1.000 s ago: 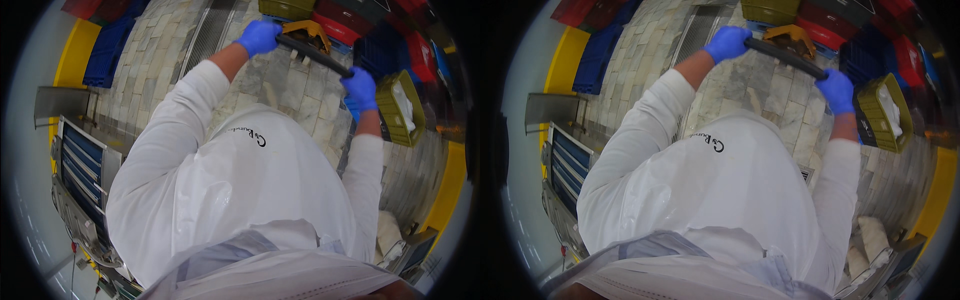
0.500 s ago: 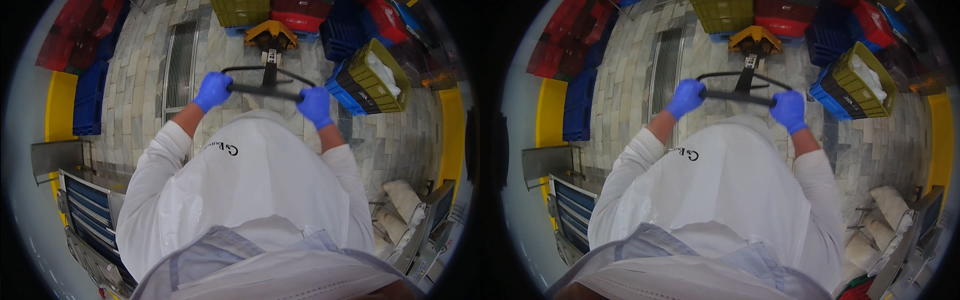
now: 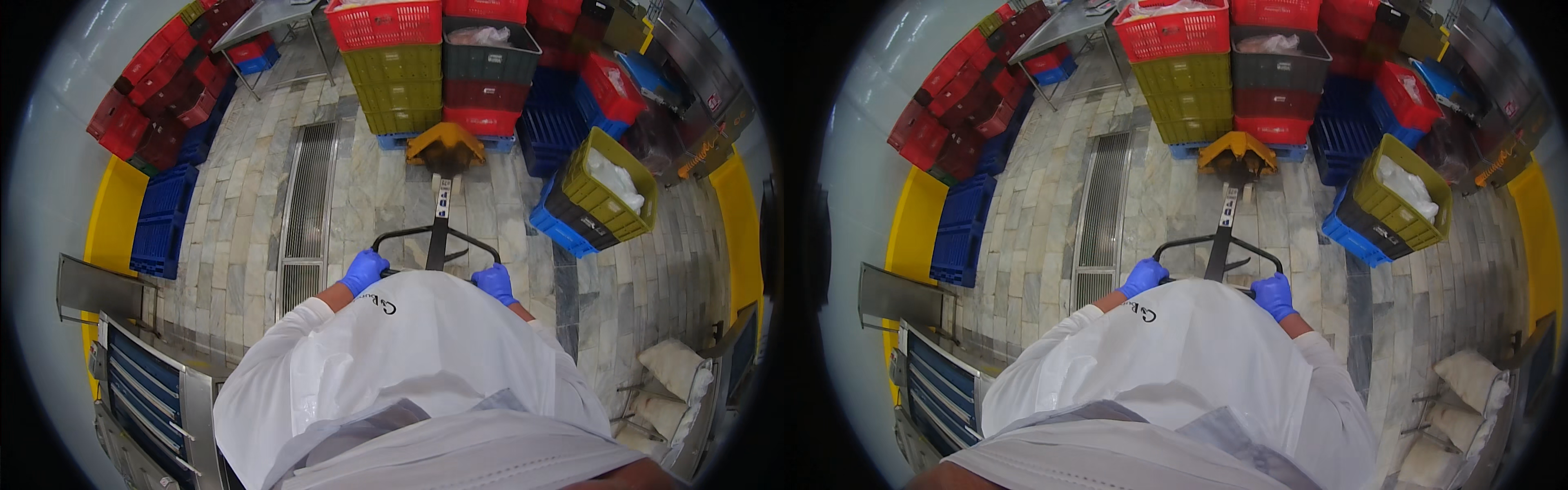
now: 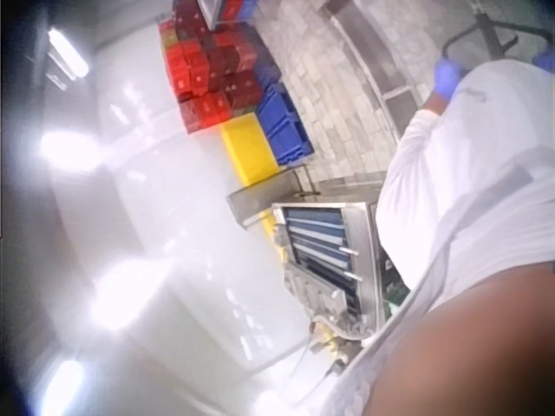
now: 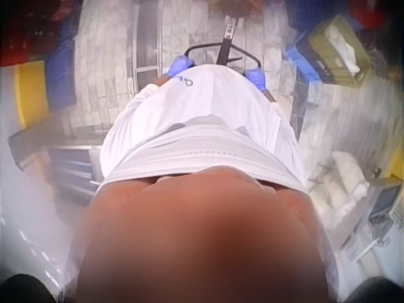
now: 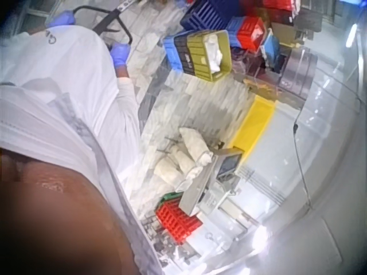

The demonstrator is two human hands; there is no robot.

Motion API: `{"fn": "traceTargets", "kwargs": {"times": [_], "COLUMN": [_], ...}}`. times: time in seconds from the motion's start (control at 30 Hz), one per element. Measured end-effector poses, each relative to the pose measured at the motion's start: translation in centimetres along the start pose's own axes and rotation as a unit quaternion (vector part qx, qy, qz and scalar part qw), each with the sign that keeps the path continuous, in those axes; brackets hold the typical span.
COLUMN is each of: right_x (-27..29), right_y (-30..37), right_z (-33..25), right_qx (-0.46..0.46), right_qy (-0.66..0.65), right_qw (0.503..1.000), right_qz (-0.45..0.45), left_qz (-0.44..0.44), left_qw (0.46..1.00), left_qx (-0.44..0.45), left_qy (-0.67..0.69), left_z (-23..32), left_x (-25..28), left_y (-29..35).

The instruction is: The person uses a yellow manual pallet jack to lift and move a green plastic crate containing packaged items across a tiled industrial floor. They navigate around stacked crates and equipment, then lower the crate and reposition the pallet jack.

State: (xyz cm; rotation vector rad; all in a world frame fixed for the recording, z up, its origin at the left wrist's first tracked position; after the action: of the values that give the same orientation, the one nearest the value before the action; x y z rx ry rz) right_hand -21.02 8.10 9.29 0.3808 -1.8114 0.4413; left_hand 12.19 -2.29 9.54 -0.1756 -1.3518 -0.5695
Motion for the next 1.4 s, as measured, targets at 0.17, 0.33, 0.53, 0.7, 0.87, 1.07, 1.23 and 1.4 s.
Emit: {"fn": "traceTargets", "kwargs": {"times": [0.17,0.33,0.53,0.7,0.87,1.07,1.23,1.4], "right_x": [10.2,21.1,10.5,-5.6,11.9,18.3,4.7,-2.7], "right_y": [-7.1,-16.3,-5.2,3.8,-6.9,-12.2,-1.3,1.1], "right_z": [4.4,9.8,4.1,3.2,5.3,9.7,2.2,2.8], "right_qx": [0.004,-0.085,-0.036,-0.032,-0.015,-0.108,-0.074,-0.044], "right_qy": [0.067,0.148,0.052,-0.006,-0.017,-0.009,-0.037,-0.028], "right_qw": [0.995,0.974,0.983,0.997,0.996,0.978,0.994,0.993], "right_qz": [0.073,0.151,0.17,-0.066,0.09,0.177,0.076,-0.11], "left_qz": [0.082,0.221,0.166,0.018,0.11,0.195,0.127,0.03], "left_qw": [0.996,0.973,0.985,0.998,0.989,0.975,0.991,0.999], "left_qx": [0.037,0.045,0.016,-0.008,0.049,0.087,0.038,0.001], "left_qy": [0.0,0.058,0.046,0.055,0.082,0.062,0.028,0.043], "left_z": [-1.1,0.7,0.1,-1.7,-1.3,1.1,-0.3,-1.5], "left_x": [8.8,21.3,8.9,-5.7,10.3,19.8,3.6,-4.7], "left_y": [-6.1,-14.7,-5.8,1.3,-6.3,-12.5,-1.5,1.3]}}
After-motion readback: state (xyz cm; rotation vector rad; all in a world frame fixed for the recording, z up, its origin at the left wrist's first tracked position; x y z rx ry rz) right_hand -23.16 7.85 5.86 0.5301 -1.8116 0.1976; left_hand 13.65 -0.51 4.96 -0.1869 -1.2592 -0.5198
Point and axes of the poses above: each hand's wrist, its own y-axis away from the middle knuckle, its own x-axis out of the back of the hand, z = x × y, the point moved 5 cm from there along -y, towards the middle knuckle, and after that the axes turned 15 degrees about x, right-handed, at the moved point
